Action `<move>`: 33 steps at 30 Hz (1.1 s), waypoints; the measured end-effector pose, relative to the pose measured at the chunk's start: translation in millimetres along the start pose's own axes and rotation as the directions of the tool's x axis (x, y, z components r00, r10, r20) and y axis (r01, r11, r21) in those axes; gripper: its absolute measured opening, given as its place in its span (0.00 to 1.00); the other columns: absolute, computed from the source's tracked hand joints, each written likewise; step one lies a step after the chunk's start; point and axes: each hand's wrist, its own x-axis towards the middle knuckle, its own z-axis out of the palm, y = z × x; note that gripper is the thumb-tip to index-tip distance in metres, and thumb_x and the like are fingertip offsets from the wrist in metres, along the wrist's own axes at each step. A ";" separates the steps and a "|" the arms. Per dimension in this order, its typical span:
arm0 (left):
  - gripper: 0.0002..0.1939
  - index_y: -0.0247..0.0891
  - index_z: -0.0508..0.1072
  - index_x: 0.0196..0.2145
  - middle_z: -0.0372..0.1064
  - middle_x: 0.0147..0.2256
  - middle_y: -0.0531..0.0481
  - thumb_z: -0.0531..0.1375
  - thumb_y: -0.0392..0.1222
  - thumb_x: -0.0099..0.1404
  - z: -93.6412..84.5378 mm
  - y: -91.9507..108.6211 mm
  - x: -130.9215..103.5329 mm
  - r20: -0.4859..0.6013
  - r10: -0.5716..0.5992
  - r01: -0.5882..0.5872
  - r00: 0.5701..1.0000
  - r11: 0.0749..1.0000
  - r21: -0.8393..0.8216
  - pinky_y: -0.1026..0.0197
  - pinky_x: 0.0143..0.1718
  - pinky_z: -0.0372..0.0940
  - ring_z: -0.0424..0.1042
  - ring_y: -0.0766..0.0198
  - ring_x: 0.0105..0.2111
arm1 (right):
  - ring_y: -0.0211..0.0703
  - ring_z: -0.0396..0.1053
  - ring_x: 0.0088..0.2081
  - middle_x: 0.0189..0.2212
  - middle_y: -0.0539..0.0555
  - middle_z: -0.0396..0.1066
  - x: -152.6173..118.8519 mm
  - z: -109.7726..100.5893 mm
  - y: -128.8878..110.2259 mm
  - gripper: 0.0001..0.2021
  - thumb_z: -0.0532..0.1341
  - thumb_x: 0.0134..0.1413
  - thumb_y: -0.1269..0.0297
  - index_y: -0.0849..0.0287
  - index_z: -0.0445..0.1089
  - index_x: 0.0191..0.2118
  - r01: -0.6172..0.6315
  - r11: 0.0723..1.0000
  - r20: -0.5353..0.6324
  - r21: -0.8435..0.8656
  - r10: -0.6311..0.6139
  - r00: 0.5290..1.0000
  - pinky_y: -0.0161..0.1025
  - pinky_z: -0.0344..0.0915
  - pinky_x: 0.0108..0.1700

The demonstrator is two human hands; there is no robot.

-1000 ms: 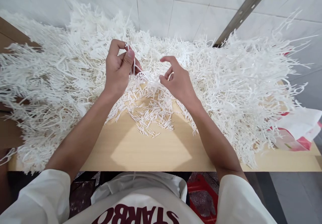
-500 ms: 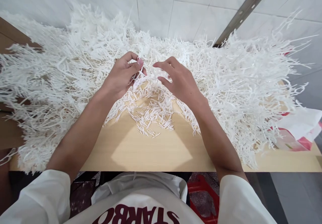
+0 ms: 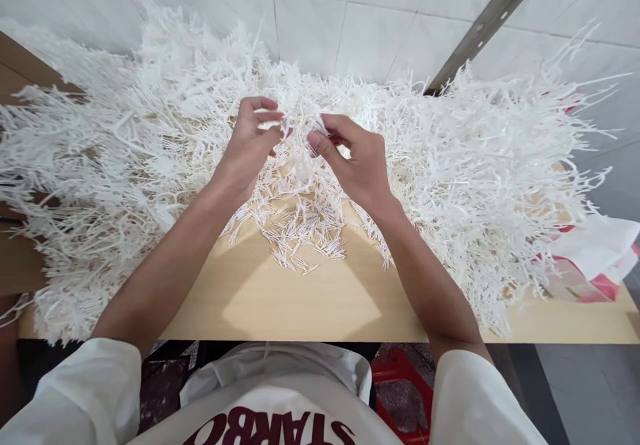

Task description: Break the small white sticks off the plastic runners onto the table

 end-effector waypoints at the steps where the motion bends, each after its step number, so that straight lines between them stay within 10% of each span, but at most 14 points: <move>1: 0.10 0.46 0.65 0.45 0.67 0.45 0.51 0.58 0.42 0.65 0.4 3.0 -1.4 -0.019 0.059 -0.059 0.998 0.998 0.021 0.62 0.44 0.67 0.70 0.66 0.46 | 0.41 0.73 0.35 0.33 0.50 0.72 0.3 1.4 -0.2 0.14 0.55 0.60 0.49 0.49 0.70 0.44 -0.034 0.998 -0.008 0.054 0.034 0.999 0.43 0.70 0.39; 7: 0.17 0.40 0.69 0.33 0.68 0.30 0.52 0.55 0.57 0.65 -0.4 8.6 -6.4 0.207 0.183 -0.194 0.961 0.980 0.033 0.64 0.33 0.66 0.72 0.68 0.32 | 0.39 0.70 0.28 0.23 0.45 0.68 0.5 8.0 2.0 0.21 0.57 0.54 0.42 0.47 0.63 0.49 -0.123 0.983 0.029 0.138 0.120 0.992 0.39 0.68 0.31; 18: 0.11 0.39 0.69 0.32 0.65 0.24 0.55 0.55 0.48 0.67 -4.7 2.1 -6.6 0.311 0.352 -0.459 0.883 0.787 0.411 0.66 0.26 0.57 0.61 0.73 0.23 | 0.35 0.63 0.28 0.26 0.49 0.67 5.3 -4.8 -1.9 0.16 0.52 0.62 0.49 0.55 0.65 0.31 0.044 0.995 0.058 -0.089 -0.039 0.998 0.36 0.61 0.32; 27: 0.06 0.39 0.63 0.28 0.53 0.19 0.57 0.54 0.39 0.63 0.6 -0.7 -12.4 0.381 0.279 -0.468 0.881 0.628 0.622 0.64 0.25 0.47 0.48 0.72 0.19 | 0.32 0.41 0.21 0.15 0.45 0.45 0.8 -6.4 -8.8 0.17 0.53 0.52 0.68 0.57 0.46 0.18 0.309 0.877 0.257 -0.368 -0.224 0.940 0.37 0.51 0.30; 31: 0.09 0.38 0.59 0.25 0.50 0.19 0.58 0.55 0.36 0.62 -9.9 -5.2 -2.8 0.347 0.263 -0.430 0.900 0.664 0.612 0.64 0.25 0.46 0.46 0.73 0.20 | 0.33 0.43 0.21 0.15 0.45 0.49 -6.0 -4.5 -23.5 0.15 0.53 0.51 0.70 0.57 0.48 0.18 0.479 0.840 0.332 -0.254 -0.390 0.859 0.37 0.52 0.30; 33: 0.11 0.37 0.59 0.24 0.52 0.20 0.57 0.55 0.39 0.63 -14.3 -4.1 0.3 0.373 0.257 -0.433 0.892 0.725 0.535 0.65 0.25 0.47 0.50 0.73 0.21 | 0.33 0.51 0.22 0.17 0.46 0.56 -6.0 -5.6 -22.2 0.12 0.53 0.53 0.69 0.56 0.55 0.20 0.418 0.870 0.253 -0.260 -0.357 0.899 0.37 0.55 0.32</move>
